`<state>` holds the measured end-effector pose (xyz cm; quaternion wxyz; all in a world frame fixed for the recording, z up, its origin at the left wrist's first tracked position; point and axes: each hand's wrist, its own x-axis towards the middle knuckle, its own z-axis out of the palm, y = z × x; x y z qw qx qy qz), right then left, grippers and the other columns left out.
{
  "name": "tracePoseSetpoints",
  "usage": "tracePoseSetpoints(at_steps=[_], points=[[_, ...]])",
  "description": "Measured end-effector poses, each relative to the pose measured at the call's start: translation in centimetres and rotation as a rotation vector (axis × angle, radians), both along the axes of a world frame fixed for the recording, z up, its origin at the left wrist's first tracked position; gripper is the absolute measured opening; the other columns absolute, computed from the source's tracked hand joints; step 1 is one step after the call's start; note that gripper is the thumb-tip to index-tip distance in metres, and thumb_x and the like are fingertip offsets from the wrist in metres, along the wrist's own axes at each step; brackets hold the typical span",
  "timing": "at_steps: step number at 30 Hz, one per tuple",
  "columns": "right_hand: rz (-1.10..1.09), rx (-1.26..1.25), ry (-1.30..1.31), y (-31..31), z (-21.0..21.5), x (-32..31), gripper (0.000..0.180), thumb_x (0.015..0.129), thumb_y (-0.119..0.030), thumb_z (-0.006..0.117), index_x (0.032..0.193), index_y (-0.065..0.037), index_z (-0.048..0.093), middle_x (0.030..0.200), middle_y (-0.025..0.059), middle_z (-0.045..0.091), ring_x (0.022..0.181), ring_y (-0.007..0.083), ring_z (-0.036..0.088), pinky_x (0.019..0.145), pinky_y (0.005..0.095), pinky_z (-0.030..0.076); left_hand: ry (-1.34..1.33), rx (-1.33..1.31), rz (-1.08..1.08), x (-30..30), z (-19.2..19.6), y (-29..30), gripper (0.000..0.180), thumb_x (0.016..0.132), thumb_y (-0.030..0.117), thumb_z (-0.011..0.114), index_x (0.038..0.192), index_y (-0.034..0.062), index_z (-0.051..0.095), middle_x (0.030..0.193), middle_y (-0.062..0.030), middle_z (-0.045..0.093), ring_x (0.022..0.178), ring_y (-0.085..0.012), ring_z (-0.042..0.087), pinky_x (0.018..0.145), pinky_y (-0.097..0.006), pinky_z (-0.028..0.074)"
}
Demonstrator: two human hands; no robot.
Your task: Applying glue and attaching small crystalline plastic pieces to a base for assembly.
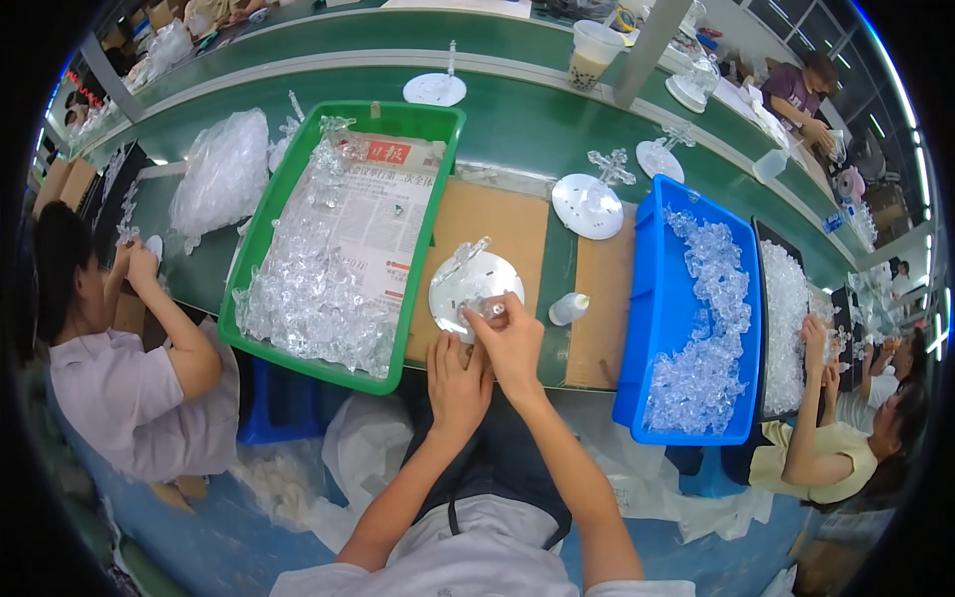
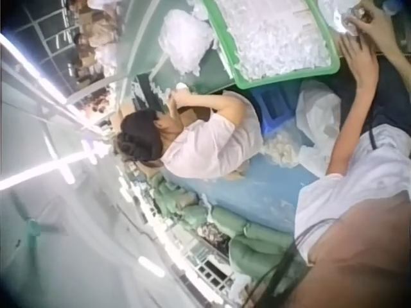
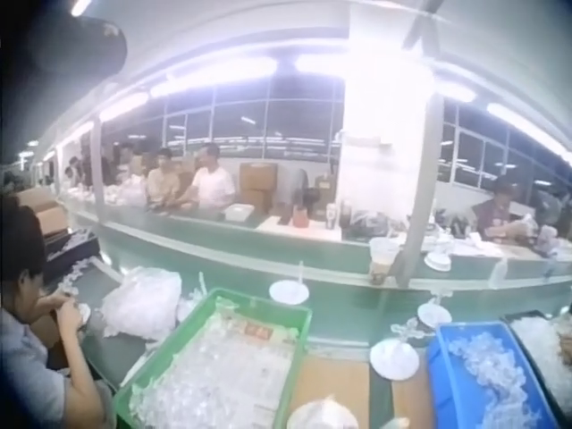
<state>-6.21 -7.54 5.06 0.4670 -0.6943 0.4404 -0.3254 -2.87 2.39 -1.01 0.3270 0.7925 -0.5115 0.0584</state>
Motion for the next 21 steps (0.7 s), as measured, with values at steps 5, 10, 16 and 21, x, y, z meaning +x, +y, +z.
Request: tracePoseSetpoints(at_steps=[5,10,16,21], points=[[0.113,-0.199,0.221,0.1,0.1,2.6,0.028,0.074,-0.02,0.073,0.084,0.0,0.057,0.069,0.0169,0.065,0.063,0.0288,0.065,0.059,0.0369,0.049,-0.003,-0.001,-0.019,0.2,-0.4,0.1,0.044,0.079,0.02,0.062,0.117,-0.0002,0.055,0.117,-0.0273,0.048,0.117,-0.043,0.042,0.1,-0.055,0.032],[0.122,-0.281,0.31,0.0,0.2,3.0,0.028,0.075,-0.021,0.071,0.081,-0.001,0.053,0.068,0.0177,0.063,0.066,0.0344,0.063,0.06,0.0411,0.048,-0.01,0.004,-0.035,0.3,-0.4,0.4,0.048,0.078,0.022,0.063,0.119,-0.0014,0.052,0.119,-0.0251,0.047,0.118,-0.0421,0.042,0.101,-0.056,0.031],[0.158,-0.541,0.525,0.8,0.4,4.2,0.027,0.076,-0.02,0.069,0.084,-0.001,0.053,0.075,0.0171,0.062,0.066,0.0329,0.062,0.058,0.0399,0.048,0.054,-0.018,-0.034,0.5,0.3,0.8,0.047,0.077,0.021,0.065,0.117,-0.0001,0.053,0.122,-0.0248,0.046,0.121,-0.0399,0.041,0.103,-0.055,0.029],[0.173,-0.576,0.418,0.2,-1.8,3.2,0.027,0.077,-0.02,0.068,0.086,-0.001,0.051,0.077,0.0177,0.061,0.068,0.0358,0.061,0.061,0.0424,0.048,0.139,-0.01,-0.113,1.0,0.7,1.6,0.047,0.081,0.017,0.063,0.121,-0.0026,0.049,0.128,-0.024,0.043,0.126,-0.0407,0.036,0.105,-0.052,0.028]])
